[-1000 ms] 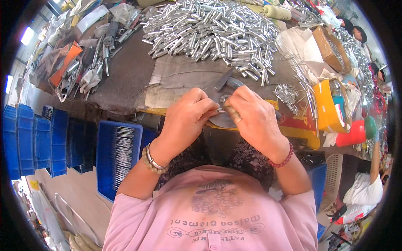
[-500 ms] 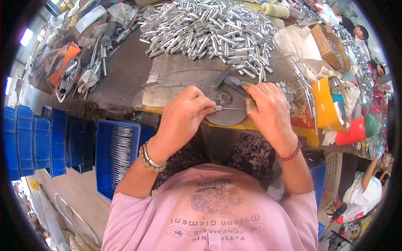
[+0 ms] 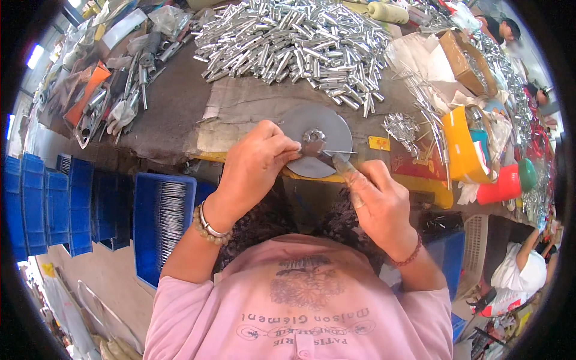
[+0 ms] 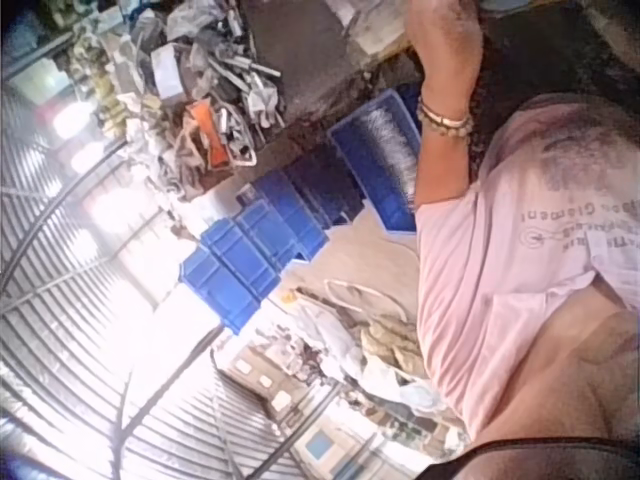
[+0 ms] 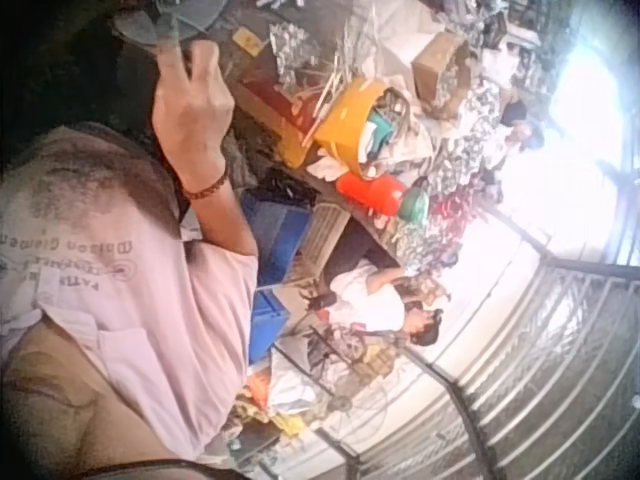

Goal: The person assembles metal components by inserting metal pins into metal pieces, hammering them together on a metal plate using a hammer, and placing the completed parts into a blue bin.

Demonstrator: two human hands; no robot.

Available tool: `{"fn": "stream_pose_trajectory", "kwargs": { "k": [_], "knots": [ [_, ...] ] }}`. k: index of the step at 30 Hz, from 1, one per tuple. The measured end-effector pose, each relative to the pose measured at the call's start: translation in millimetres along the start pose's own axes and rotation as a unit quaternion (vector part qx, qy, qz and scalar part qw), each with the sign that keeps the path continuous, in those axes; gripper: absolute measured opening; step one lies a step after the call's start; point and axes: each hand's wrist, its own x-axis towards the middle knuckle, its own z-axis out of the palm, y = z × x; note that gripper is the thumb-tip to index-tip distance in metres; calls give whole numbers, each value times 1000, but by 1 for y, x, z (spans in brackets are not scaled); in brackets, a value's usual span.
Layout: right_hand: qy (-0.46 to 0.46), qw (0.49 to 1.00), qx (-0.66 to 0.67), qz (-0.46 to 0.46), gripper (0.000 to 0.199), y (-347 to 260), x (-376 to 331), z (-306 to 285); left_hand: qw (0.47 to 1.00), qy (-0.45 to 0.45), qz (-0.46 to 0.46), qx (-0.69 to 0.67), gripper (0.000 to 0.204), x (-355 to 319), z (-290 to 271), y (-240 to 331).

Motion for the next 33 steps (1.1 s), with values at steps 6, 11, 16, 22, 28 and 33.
{"fn": "stream_pose_trajectory", "kwargs": {
  "k": [6,11,16,22,28,33],
  "knots": [
    [42,992,107,60,43,10,31,-1,999,-35,-29,-9,16,1,-8,5],
    [-3,998,-58,-4,30,13,38,0,998,-37,-24,-40,12,0,-11,3],
    [-49,995,-44,70,18,-14,17,8,999,-16,-30,-41,15,-6,-8,4],
    [-178,909,281,252,18,-24,10,9,987,82,-102,-92,31,-38,6,27],
    [-222,741,499,391,20,-35,0,21,883,24,-327,-335,54,-57,16,44],
    [-205,812,437,329,22,-43,-7,36,822,59,-356,-441,63,-59,11,46]
  ]
}}
